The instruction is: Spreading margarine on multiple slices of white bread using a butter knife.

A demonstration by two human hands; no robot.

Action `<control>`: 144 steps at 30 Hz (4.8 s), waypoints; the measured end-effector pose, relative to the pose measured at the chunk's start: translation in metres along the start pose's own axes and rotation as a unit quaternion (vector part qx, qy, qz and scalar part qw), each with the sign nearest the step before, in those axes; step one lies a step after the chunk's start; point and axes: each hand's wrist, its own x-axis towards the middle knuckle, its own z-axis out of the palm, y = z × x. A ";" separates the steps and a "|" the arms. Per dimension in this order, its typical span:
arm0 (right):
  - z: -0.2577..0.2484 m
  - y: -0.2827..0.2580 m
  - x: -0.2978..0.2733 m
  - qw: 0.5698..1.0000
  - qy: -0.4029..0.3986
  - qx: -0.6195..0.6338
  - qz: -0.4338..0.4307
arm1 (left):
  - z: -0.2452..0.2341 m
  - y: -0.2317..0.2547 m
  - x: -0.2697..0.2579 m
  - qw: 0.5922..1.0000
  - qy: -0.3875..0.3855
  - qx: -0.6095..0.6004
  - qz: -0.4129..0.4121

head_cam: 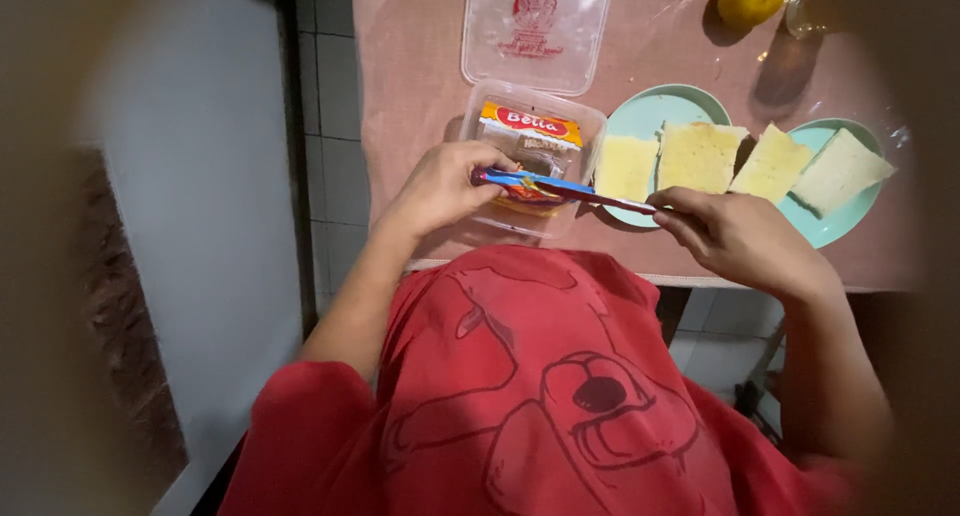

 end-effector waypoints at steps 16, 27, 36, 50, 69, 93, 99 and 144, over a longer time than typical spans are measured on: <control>0.023 -0.017 0.010 0.980 0.135 -0.110 -0.095 | 0.008 -0.006 -0.001 0.999 0.024 -0.024 0.028; 0.044 -0.010 0.021 0.979 0.161 -0.064 -0.104 | 0.013 -0.011 0.002 0.998 0.037 -0.034 0.026; 0.039 -0.008 0.028 0.990 0.122 0.008 -0.064 | 0.011 -0.019 0.000 0.995 0.057 -0.046 0.070; 0.057 0.033 0.047 0.989 0.076 0.120 -0.036 | 0.015 -0.019 0.004 0.997 0.050 -0.032 0.043; 0.056 0.056 0.056 0.980 0.018 0.193 -0.051 | 0.009 -0.007 0.003 0.998 0.026 -0.053 0.003; 0.120 0.048 0.083 0.883 0.096 0.457 -0.040 | 0.011 -0.024 0.037 0.990 0.090 0.090 0.063; 0.131 0.048 0.092 0.845 0.111 0.522 -0.036 | 0.023 -0.024 0.027 0.966 0.161 0.186 0.083; 0.097 0.323 -0.095 0.801 0.255 0.542 0.011 | 0.366 0.143 0.168 0.952 0.097 0.180 0.228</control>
